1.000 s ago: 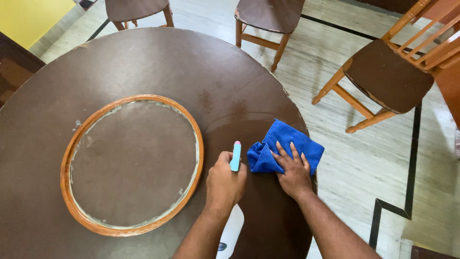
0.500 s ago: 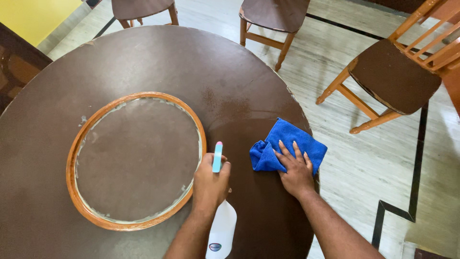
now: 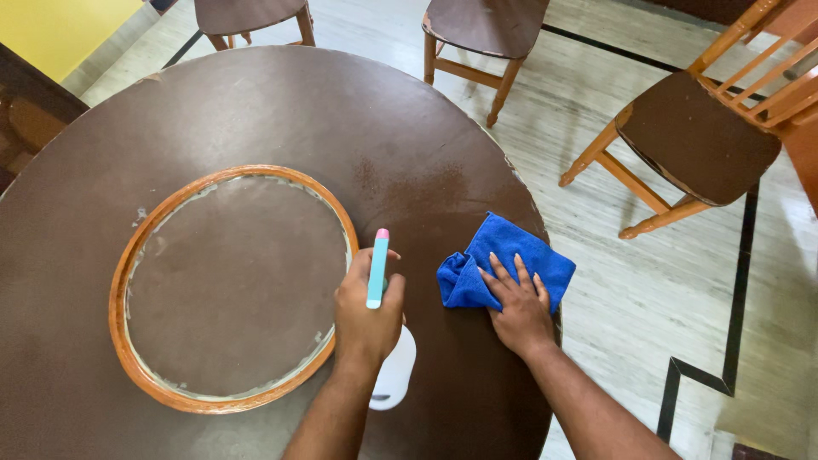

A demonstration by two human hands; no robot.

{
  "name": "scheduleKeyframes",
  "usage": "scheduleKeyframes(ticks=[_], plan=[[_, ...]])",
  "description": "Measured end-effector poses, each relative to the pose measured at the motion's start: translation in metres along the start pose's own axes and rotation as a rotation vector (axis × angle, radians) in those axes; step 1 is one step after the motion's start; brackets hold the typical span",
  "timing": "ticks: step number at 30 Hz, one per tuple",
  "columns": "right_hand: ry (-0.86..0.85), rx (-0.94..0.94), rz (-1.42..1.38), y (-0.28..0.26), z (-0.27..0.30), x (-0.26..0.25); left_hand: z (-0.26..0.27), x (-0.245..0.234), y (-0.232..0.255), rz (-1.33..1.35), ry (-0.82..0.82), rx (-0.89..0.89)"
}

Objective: The person sprays a cleaning solution onto a blue cloth and wipes the seat of a wooden chair. They then move to a round table and wipe its surface with the same cloth.

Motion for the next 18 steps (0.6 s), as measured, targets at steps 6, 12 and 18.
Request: scheduleKeyframes(ticks=[6, 12, 18], plan=[[-0.008, -0.007, 0.070, 0.000, -0.003, -0.007, -0.004, -0.012, 0.004, 0.065, 0.116, 0.308], [0.035, 0.010, 0.079, 0.013, -0.020, -0.011, -0.006, -0.011, -0.007, 0.075, 0.198, 0.367], [0.039, -0.018, 0.073, 0.025, -0.047, -0.007, -0.004, -0.008, -0.013, 0.044, 0.211, 0.389]])
Point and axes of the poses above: each hand's wrist, its own z-axis away from the middle knuckle, its own x-axis out of the palm, y = z × x, the point moved 6 cm from there along -z, towards the middle knuckle, and after that the axes turned 8 degrees about x, right-handed, at the moved point
